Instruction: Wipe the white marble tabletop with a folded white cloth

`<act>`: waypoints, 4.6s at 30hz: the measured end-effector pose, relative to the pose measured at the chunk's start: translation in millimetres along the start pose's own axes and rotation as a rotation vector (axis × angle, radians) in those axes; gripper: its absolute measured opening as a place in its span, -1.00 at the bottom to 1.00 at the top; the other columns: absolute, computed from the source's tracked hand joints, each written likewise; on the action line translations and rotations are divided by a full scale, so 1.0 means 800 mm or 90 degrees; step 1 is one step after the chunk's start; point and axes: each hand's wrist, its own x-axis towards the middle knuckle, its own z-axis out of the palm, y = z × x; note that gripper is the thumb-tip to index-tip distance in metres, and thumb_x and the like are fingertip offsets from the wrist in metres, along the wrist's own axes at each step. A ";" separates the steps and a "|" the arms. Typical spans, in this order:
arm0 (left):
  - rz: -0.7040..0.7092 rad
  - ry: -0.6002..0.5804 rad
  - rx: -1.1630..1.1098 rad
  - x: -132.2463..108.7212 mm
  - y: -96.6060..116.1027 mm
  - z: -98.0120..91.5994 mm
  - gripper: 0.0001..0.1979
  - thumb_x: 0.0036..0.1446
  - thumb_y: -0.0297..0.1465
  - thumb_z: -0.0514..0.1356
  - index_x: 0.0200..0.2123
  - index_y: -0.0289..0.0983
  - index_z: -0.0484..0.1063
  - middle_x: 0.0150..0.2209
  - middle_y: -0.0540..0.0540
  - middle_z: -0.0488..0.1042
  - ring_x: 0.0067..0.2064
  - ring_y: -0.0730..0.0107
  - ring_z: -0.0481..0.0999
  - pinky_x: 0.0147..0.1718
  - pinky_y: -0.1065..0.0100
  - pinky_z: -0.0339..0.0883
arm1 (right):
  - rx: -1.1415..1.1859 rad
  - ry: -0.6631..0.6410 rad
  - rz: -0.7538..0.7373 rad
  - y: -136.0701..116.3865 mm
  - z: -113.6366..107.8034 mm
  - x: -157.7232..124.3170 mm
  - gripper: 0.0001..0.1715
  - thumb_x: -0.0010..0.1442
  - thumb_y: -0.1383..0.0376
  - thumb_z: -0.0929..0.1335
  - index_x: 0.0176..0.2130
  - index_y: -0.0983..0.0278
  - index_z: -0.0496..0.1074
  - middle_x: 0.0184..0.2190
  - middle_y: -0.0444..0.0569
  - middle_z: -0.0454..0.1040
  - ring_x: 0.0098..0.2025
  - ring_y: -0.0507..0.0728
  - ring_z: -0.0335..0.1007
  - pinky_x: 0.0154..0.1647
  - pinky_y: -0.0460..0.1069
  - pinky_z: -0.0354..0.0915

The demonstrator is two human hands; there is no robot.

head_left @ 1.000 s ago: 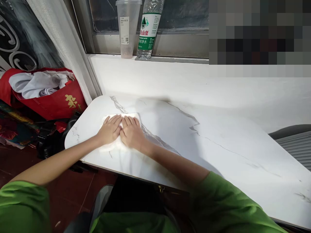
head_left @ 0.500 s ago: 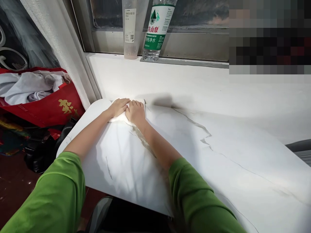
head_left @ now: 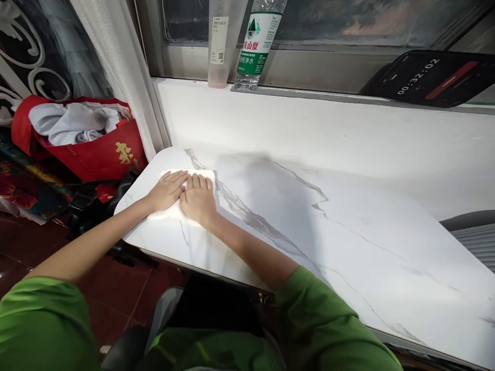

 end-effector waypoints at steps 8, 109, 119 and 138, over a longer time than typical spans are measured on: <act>-0.058 0.013 0.002 -0.112 -0.030 -0.020 -0.41 0.32 -0.30 -0.20 0.36 -0.31 0.13 0.40 -0.15 0.14 0.42 0.23 0.08 0.39 0.06 -0.14 | 0.028 -0.025 -0.089 -0.092 0.002 -0.032 -0.32 0.29 0.27 0.18 0.26 0.64 0.25 0.30 0.40 0.24 0.33 0.47 0.11 0.35 0.32 -0.07; 0.081 0.048 -0.042 0.249 0.180 0.058 -0.50 0.31 -0.47 -0.10 0.27 -0.37 0.24 0.35 -0.21 0.23 0.38 0.22 0.16 0.37 0.06 -0.06 | -0.029 0.001 0.112 0.283 -0.060 0.019 -0.39 0.29 0.38 0.12 0.25 0.51 0.29 0.29 0.24 0.30 0.34 0.27 0.14 0.36 0.17 -0.03; 0.054 0.040 -0.035 0.224 0.199 0.059 -0.51 0.35 -0.44 -0.12 0.30 -0.32 0.21 0.38 -0.18 0.18 0.40 0.20 0.12 0.39 0.07 -0.13 | -0.031 -0.024 0.130 0.275 -0.076 -0.007 -0.37 0.31 0.37 0.11 0.28 0.53 0.25 0.33 0.21 0.24 0.37 0.24 0.09 0.40 0.14 -0.09; 0.148 -0.002 -0.073 0.085 0.308 0.073 -0.44 0.31 -0.43 -0.15 0.34 -0.38 0.15 0.38 -0.24 0.16 0.42 0.13 0.06 0.40 -0.06 -0.20 | -0.041 -0.014 0.102 0.239 -0.130 -0.192 -0.33 0.23 0.34 0.13 0.26 0.48 0.29 0.28 0.20 0.32 0.34 0.27 0.16 0.37 0.22 0.03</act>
